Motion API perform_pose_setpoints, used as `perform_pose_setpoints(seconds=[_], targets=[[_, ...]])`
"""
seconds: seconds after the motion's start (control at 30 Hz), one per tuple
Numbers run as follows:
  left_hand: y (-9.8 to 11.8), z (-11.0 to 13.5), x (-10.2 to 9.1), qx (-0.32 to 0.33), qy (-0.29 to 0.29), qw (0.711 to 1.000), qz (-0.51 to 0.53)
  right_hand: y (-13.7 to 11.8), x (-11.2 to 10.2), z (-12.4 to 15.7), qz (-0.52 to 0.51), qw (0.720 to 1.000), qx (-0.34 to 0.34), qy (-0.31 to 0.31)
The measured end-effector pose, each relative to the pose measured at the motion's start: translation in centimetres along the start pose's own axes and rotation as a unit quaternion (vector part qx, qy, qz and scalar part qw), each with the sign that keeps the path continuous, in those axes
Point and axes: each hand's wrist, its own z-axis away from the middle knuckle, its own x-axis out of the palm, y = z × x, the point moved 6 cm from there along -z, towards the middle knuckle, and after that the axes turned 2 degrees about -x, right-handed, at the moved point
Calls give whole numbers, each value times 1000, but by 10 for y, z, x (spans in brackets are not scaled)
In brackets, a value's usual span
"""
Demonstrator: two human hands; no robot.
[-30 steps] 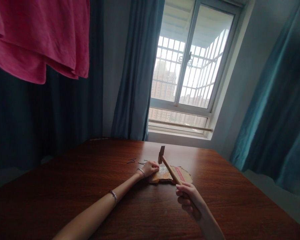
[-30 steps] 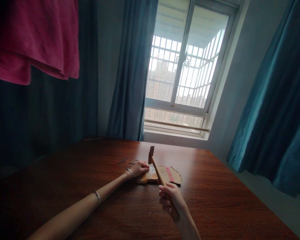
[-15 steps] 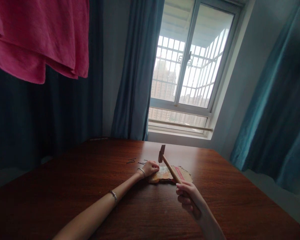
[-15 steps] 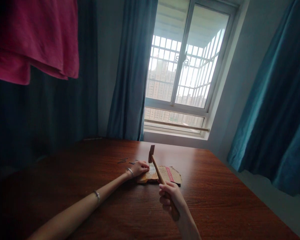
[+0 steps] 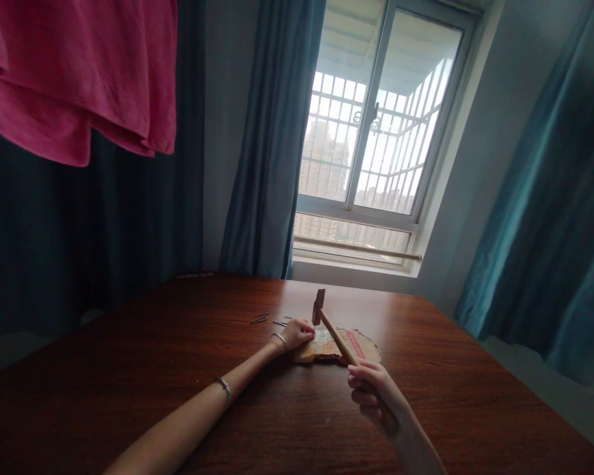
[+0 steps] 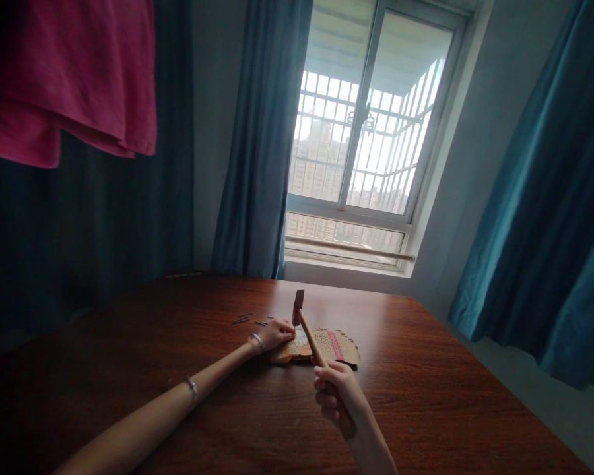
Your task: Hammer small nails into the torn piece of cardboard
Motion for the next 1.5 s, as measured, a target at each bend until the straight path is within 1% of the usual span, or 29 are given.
perform_pose_setpoints(seconds=[0.23, 0.3, 0.43, 0.5, 0.67, 0.87, 1.0, 1.17, 1.37, 1.5], targets=[[-2, 0, -1, 6, 11, 1000, -6, -3, 0, 1, -12, 1000, -7, 7], [-2, 0, -2, -6, 12, 1000, -4, -3, 0, 1, -9, 1000, -9, 4], [-3, 3, -3, -53, 4, 999, 13, -3, -1, -1, 3, 1000, -11, -2], [0, 4, -4, -63, 4, 998, 27, -3, -2, -1, 0, 1000, -15, 0], [7, 5, -7, -44, 11, 998, 44, -4, -1, -2, -3, 1000, -12, 0], [5, 2, -5, -30, 13, 999, 24, -5, 1, -2, -5, 1000, -11, -7], [8, 2, -6, -10, 15, 1000, 11, -2, 1, -2, 4, 1000, 3, -15], [9, 3, -6, 12, 11, 1000, 22, -2, 0, -2, 2, 1000, -2, -3], [4, 1, -4, 17, 10, 1000, 16, -3, 0, -1, -2, 1000, 0, 5], [4, 1, -3, 0, 2, 1000, 4, -4, 1, 0, -3, 1000, -3, 5]])
